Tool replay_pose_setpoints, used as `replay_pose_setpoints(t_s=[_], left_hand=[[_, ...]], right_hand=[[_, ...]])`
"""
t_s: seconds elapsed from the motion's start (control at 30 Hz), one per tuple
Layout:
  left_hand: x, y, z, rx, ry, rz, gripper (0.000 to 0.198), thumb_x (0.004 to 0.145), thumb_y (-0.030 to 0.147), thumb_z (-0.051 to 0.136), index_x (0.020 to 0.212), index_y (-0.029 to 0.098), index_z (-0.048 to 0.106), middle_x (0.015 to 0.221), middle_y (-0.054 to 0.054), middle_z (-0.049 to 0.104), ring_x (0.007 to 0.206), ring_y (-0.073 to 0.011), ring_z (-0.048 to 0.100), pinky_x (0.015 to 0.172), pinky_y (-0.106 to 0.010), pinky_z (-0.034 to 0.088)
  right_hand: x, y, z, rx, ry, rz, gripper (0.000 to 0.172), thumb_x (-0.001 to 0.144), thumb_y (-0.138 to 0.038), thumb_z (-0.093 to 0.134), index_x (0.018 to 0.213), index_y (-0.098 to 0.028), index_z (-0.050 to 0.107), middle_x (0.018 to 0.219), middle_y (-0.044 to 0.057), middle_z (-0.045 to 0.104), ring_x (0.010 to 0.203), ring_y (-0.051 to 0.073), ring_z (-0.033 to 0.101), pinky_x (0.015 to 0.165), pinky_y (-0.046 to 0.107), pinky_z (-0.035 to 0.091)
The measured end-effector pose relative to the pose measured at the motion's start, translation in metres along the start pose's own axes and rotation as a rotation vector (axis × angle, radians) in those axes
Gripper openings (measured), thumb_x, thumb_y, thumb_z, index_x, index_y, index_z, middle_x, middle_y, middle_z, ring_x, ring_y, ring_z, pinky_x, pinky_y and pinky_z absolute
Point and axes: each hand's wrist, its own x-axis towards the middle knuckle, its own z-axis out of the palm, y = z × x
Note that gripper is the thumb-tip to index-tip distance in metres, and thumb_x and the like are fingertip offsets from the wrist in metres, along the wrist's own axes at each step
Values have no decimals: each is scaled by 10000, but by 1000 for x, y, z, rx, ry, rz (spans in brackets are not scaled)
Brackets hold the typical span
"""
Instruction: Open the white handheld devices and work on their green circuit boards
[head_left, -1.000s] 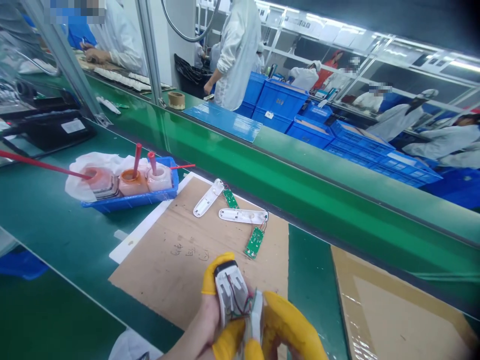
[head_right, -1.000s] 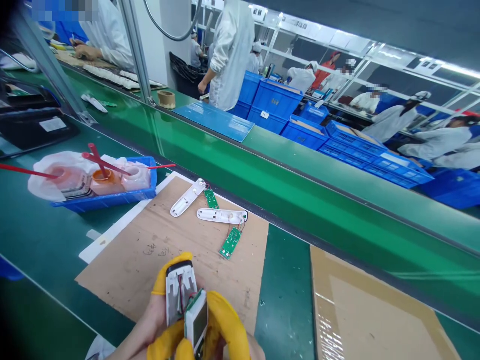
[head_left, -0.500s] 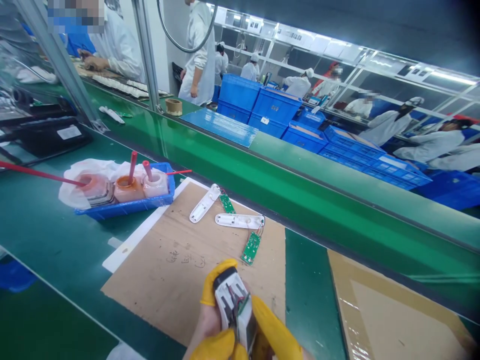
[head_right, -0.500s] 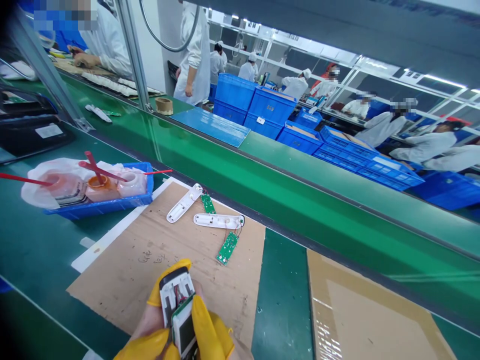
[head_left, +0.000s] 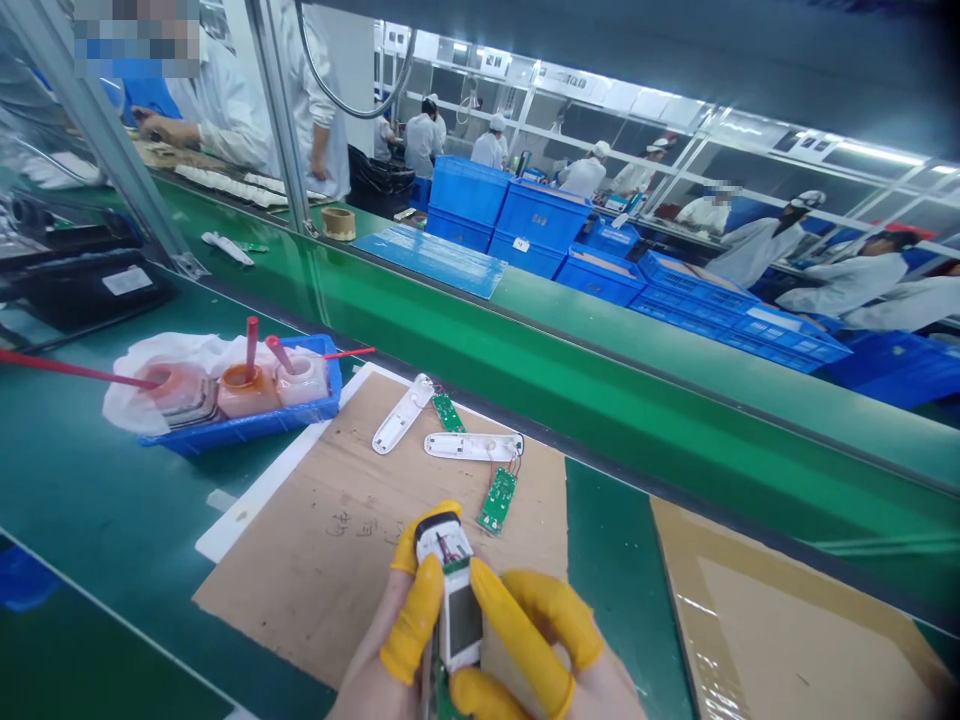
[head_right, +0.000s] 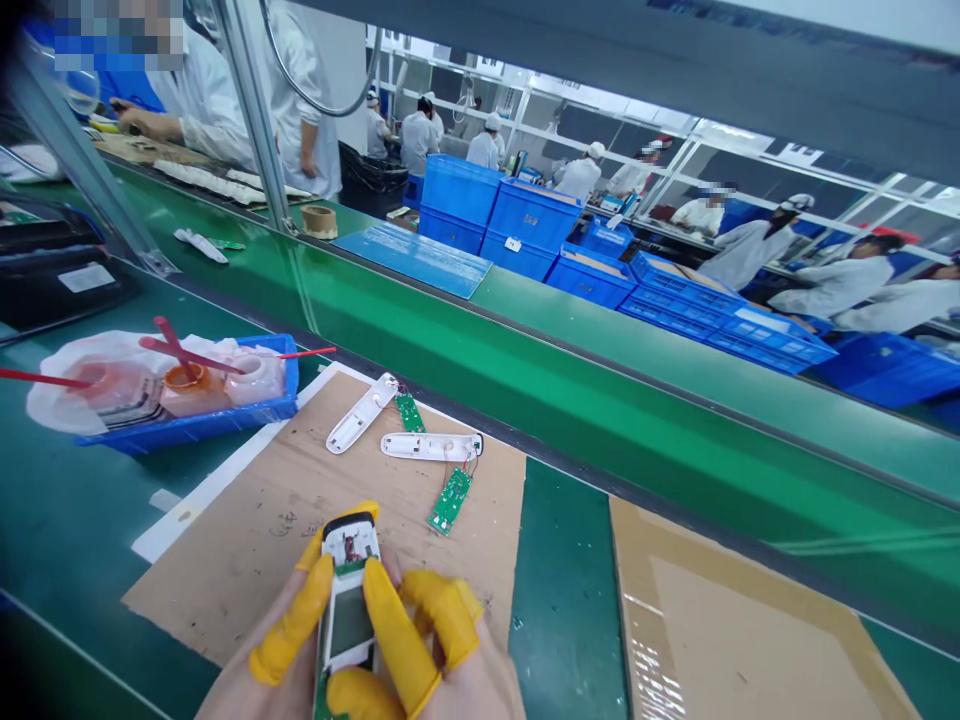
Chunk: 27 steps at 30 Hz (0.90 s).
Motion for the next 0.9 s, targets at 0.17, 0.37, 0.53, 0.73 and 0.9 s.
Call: replay_pose_setpoints(t_s=[0.17,0.37,0.53,0.73,0.9], left_hand=[[6,2,6,78,47,155,459,710,501,731,1101,269,668,900,-54,726,1060,-294,629,859,-389,509],[8,3,13,90,67,197,393,695,443,762,1045,284,685,918,-23,737,1060,-295,634,845,-365,521],[8,2,16,81,46,132,393,761,487,685,1059,231,686,933,-52,730,1063,-292,629,893,-397,508],[6,-8,6,82,2,-10,390,831,532,567,1072,250,685,983,-74,719,1111,-280,599,914,-415,491],[1,-8,-7,125,35,53,334,827,448,616,1114,280,649,1105,-65,693,1131,-242,584,908,-339,483]], right_hand=[[17,-1,-7,-72,22,-177,344,913,-388,555,1249,-314,566,1010,12,722,923,226,686,797,361,582],[30,0,-19,-129,66,-377,221,953,-311,506,1092,-195,633,922,22,744,878,183,672,800,333,481],[44,-6,-18,-95,58,-378,217,998,-271,411,1020,-168,602,874,17,746,842,150,637,767,307,438],[42,-2,-22,-38,-81,-324,250,983,-236,384,1149,-182,564,973,45,721,941,189,630,842,363,440],[40,2,-34,24,-182,-289,251,990,-241,380,1188,-166,516,1019,64,696,1028,171,614,938,344,464]])
